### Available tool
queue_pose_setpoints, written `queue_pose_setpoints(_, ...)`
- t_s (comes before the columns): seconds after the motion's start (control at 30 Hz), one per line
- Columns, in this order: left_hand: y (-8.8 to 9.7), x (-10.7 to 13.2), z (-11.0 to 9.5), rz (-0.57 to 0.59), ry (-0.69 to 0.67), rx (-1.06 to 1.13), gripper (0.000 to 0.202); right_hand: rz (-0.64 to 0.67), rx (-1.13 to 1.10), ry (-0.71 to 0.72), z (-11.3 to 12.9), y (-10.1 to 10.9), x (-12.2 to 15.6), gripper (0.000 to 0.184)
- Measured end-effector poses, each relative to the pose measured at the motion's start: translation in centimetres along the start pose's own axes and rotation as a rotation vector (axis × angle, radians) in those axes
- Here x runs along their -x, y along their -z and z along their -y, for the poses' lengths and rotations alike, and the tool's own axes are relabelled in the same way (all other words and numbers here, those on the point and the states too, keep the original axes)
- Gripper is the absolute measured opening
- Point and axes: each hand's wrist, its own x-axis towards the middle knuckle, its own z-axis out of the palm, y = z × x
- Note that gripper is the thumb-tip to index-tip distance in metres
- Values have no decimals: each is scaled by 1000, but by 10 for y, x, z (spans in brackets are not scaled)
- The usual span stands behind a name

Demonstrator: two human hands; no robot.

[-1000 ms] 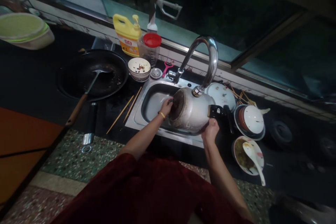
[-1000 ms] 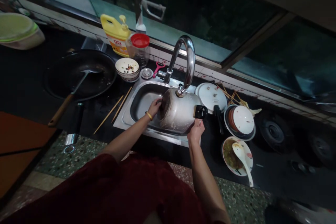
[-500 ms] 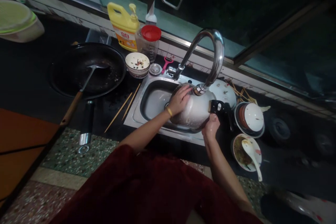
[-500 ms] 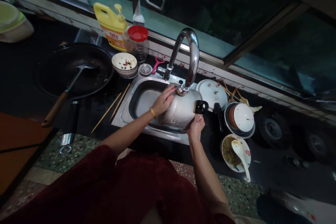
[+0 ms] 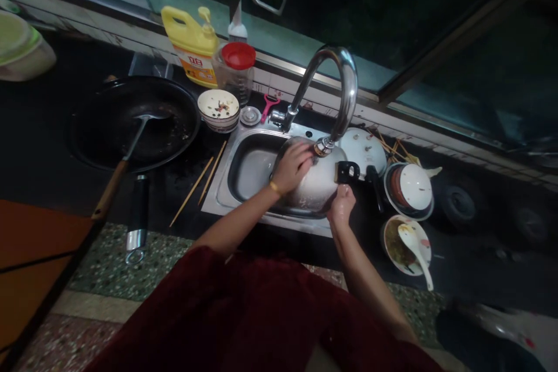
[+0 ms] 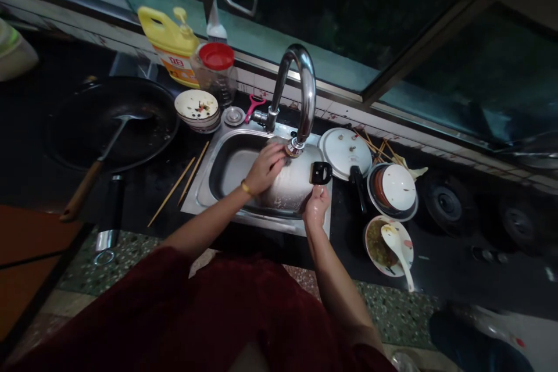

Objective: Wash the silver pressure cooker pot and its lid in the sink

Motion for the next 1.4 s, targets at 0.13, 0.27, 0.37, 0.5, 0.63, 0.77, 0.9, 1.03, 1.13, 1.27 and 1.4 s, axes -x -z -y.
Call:
queue_pose_setpoints(0.13,16,48,-29,119,-103,-174,32,41,-40,-49,7,-11,7,35)
queue_pose_setpoints(0.27,28,-18,-18,278,-3,-338,32,40,20,-11,14,-22,12,36)
queue_pose_setpoints(0.37,31,-85,-7,513,201,-420,29,49,85,41,20,-25,11,38)
queue_pose_setpoints(0.5,31,-62,-22,431,118,-472,28,96,107,87,30,-29,10,41)
queue_pose_setpoints(0.63,36,2,-34,369,-156,-419,28,158,70,61,35,-33,11,46)
queue_pose_setpoints(0.77,49,-24,5,350,86,-431,28,197,68,81,36,-30,12,46)
queue_pose_setpoints(0.9,65,-72,72,276,521,-349,37,191,122,75,34,-20,12,45)
queue_pose_setpoints(1.03,60,-83,115,314,592,-226,39,161,127,58,29,-15,10,44)
queue_pose_setpoints(1.13,48,-87,129,363,583,-194,40,107,115,44,25,-15,5,45)
queue_pose_setpoints(1.27,46,-99,143,319,656,-232,45,58,110,30,21,-14,0,44)
queue_pose_setpoints(1.4,58,-106,137,271,683,-260,42,39,125,-5,23,-16,9,43)
